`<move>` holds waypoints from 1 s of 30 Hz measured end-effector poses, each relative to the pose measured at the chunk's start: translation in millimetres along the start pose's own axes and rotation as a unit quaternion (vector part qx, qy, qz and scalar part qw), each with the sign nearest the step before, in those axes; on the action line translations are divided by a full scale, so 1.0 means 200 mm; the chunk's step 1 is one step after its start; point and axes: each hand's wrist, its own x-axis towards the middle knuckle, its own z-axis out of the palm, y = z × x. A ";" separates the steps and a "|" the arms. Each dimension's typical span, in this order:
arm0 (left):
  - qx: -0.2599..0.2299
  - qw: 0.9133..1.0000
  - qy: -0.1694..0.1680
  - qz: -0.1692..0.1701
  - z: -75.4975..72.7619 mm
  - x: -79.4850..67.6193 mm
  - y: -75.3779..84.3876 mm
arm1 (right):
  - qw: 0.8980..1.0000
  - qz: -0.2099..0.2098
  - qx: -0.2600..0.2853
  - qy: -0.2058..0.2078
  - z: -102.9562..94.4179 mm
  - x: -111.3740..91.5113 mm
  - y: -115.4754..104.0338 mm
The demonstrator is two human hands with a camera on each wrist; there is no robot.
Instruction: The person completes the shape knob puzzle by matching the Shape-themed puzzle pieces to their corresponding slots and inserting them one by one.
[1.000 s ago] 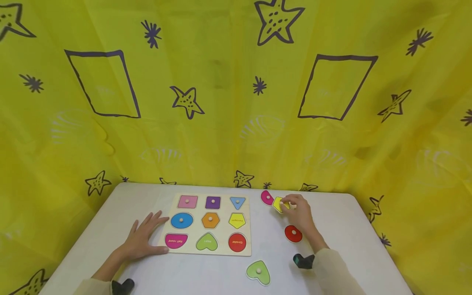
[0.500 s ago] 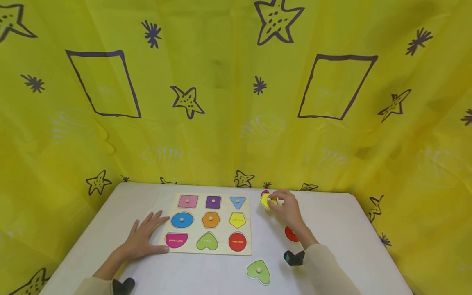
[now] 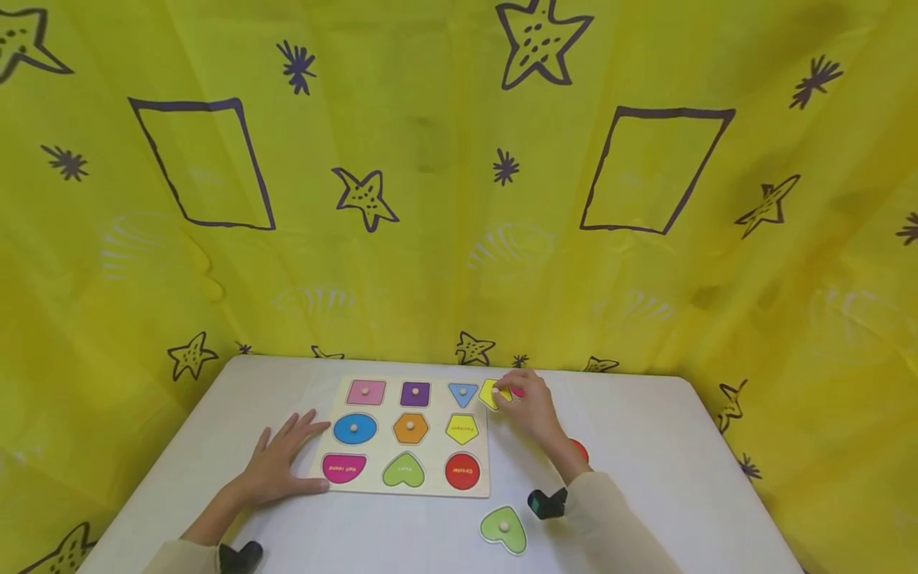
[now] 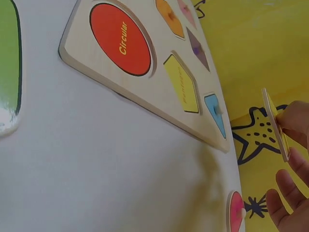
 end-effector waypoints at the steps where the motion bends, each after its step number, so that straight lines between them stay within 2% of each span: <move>1: 0.002 1.000 -0.001 0.003 -0.01 0.00 0.00 | 1.000 0.001 0.000 0.000 0.01 0.00 -0.01; 9: -0.015 0.999 0.027 0.024 0.02 0.00 -0.03 | 1.000 -0.014 0.007 -0.002 0.11 -0.01 -0.04; 14: -0.013 0.999 0.029 0.021 0.05 0.01 -0.05 | 1.000 0.008 0.018 -0.009 0.16 -0.03 -0.05; 19: -0.010 1.000 0.023 0.014 0.05 0.01 -0.05 | 0.999 0.032 0.022 -0.016 0.21 -0.05 -0.05; 30: 0.005 1.000 -0.018 -0.010 -0.03 0.00 0.03 | 0.999 0.018 0.025 -0.025 0.29 -0.09 0.00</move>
